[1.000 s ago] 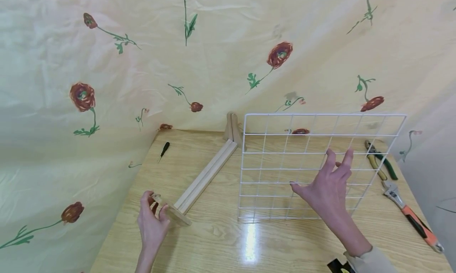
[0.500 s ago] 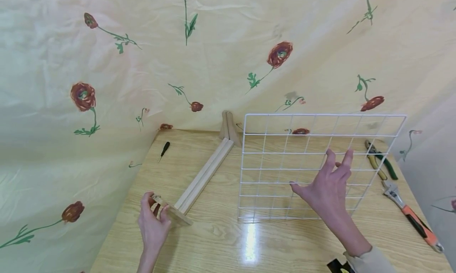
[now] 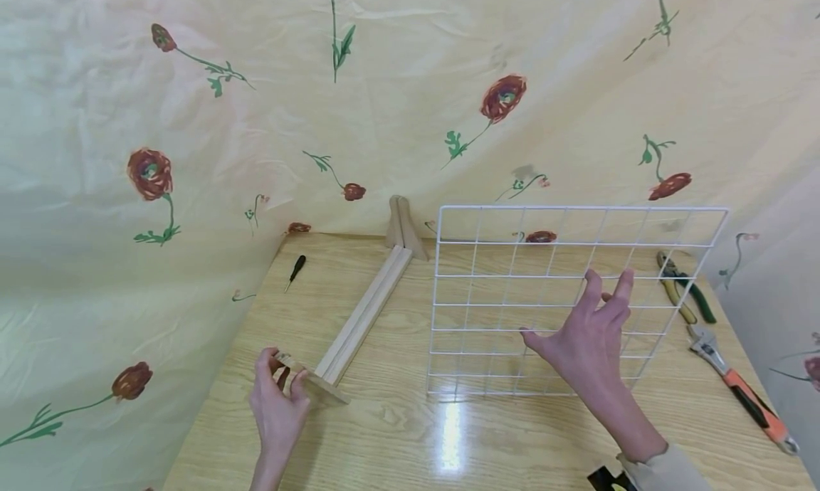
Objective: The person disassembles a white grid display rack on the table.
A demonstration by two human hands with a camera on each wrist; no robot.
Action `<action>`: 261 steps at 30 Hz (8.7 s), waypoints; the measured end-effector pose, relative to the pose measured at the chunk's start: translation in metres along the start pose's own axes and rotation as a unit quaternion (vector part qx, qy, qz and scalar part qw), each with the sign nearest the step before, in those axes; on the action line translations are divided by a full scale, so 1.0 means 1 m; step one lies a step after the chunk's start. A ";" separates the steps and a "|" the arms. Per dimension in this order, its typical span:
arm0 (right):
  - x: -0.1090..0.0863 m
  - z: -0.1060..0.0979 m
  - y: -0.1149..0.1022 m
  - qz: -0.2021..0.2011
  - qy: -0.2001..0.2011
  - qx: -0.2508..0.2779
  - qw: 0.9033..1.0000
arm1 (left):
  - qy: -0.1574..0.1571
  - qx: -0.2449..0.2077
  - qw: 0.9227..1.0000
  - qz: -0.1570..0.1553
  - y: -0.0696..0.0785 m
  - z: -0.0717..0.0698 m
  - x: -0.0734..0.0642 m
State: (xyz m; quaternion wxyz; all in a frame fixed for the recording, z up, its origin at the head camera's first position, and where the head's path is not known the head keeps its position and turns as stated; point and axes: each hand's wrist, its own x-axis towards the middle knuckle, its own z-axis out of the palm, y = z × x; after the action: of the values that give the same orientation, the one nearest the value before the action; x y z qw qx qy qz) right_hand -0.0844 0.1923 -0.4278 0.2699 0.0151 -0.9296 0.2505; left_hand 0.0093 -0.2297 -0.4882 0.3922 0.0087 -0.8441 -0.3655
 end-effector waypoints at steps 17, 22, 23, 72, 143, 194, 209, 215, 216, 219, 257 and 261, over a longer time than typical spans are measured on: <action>0.000 0.002 0.002 0.004 -0.005 0.002 1.000 | 0.012 0.013 1.000 -0.022 0.007 0.007 -0.004; -0.001 0.002 0.002 0.011 -0.009 0.005 1.000 | 0.014 0.012 1.000 -0.016 0.008 0.010 -0.005; -0.001 0.002 0.002 0.012 -0.010 0.005 1.000 | 0.013 0.012 1.000 -0.017 0.008 0.011 -0.005; -0.004 -0.002 0.004 0.002 -0.002 -0.014 1.000 | 0.029 0.019 0.999 -0.001 0.018 0.037 -0.006; 0.035 0.028 0.002 0.073 -0.171 -0.051 0.981 | 0.040 0.031 0.998 0.026 0.019 0.048 -0.005; 0.051 0.091 0.006 0.110 -0.287 -0.079 0.948 | 0.034 0.026 0.999 0.014 0.018 0.046 -0.006; 0.055 0.108 0.001 0.117 -0.325 -0.091 0.934 | 0.032 0.025 0.999 0.009 0.018 0.046 -0.005; 0.054 0.111 -0.004 0.110 -0.337 -0.091 0.931 | 0.034 0.025 0.999 0.015 0.015 0.046 -0.006; 0.054 0.112 -0.004 0.109 -0.339 -0.091 0.930 | 0.035 0.024 0.999 0.017 0.014 0.047 -0.006; 0.055 0.114 -0.005 0.107 -0.344 -0.091 0.929 | 0.036 0.024 0.999 0.018 0.014 0.047 -0.006; 0.067 0.142 0.005 0.107 -0.413 -0.091 0.900 | 0.041 0.022 0.999 0.028 0.016 0.047 -0.003; 0.068 0.144 0.005 0.111 -0.420 -0.095 0.896 | 0.038 0.023 0.999 0.027 0.016 0.047 -0.003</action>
State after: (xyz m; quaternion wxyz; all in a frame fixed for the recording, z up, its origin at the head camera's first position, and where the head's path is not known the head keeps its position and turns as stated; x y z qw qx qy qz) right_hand -0.2144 0.1355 -0.4999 -0.1755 -0.0099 -0.9714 0.1595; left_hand -0.0158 -0.1886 -0.5006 0.4333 0.0081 -0.8367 -0.3347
